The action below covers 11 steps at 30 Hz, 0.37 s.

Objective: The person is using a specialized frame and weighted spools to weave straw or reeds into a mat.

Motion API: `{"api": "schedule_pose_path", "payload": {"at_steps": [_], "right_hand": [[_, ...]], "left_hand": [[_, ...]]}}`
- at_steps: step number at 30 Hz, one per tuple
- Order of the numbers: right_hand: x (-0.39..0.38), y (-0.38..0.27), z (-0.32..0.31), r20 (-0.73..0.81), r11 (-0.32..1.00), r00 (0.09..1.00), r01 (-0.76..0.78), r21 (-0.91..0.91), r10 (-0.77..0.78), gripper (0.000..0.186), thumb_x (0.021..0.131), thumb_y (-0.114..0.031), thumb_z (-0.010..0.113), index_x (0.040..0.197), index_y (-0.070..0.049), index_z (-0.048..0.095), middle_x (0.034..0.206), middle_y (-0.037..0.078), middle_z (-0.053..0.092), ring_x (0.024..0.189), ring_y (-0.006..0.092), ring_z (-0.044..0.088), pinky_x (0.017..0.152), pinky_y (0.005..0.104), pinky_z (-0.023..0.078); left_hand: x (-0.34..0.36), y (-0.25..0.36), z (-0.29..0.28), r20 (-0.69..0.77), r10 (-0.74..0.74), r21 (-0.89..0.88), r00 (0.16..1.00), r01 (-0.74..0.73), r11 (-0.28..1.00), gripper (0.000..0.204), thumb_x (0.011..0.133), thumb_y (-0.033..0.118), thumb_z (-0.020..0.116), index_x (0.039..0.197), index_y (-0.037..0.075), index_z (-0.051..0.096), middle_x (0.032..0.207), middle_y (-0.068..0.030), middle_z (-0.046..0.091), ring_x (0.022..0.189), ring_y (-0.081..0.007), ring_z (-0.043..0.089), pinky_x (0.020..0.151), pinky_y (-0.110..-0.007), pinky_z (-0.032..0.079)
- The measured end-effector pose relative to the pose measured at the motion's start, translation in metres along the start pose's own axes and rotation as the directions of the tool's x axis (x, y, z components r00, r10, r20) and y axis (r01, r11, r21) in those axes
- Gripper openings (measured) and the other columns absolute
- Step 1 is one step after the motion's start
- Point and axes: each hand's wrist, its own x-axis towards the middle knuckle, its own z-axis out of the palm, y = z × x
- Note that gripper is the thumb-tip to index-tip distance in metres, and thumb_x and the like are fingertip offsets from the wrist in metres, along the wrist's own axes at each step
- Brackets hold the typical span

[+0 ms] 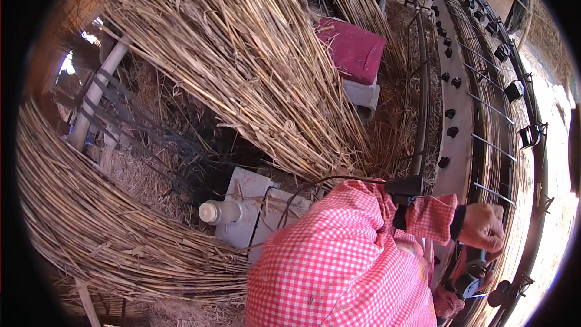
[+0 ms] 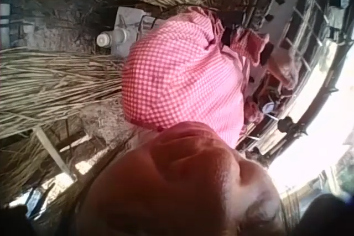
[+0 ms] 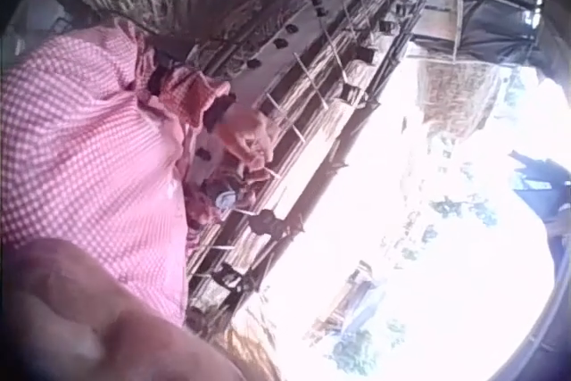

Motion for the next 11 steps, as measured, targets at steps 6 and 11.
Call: {"api": "schedule_pose_path", "payload": {"at_steps": [6, 11], "right_hand": [[0.018, 0.004, 0.063, 0.294, 0.889, 0.913, -0.363, 0.278, 0.281, 0.027, 0.084, -0.028, 0.048, 0.098, -0.005, 0.052, 0.111, 0.009, 0.048, 0.110, 0.0271, 0.043, 0.097, 0.0477, 0.024], [0.020, 0.030, 0.057, 0.602, 0.865, 0.632, -0.441, -0.237, 0.487, 0.048, 0.075, -0.048, 0.056, 0.106, -0.011, 0.048, 0.134, 0.014, 0.027, 0.113, 0.0340, 0.039, 0.096, 0.0560, 0.022]], "left_hand": [[-0.033, -0.018, -0.003, -0.267, -0.173, 0.348, 0.948, 0.263, 0.900, 0.037, 0.083, 0.037, 0.045, 0.090, 0.003, 0.059, 0.080, -0.0087, 0.057, 0.079, -0.0211, 0.053, 0.062, -0.037, 0.042], [-0.007, -0.058, 0.068, 0.168, -0.312, 0.585, 0.935, 0.160, 0.795, 0.027, 0.078, 0.022, 0.051, 0.094, 0.003, 0.059, 0.077, -0.0092, 0.059, 0.075, -0.0201, 0.056, 0.065, -0.034, 0.045]]}}
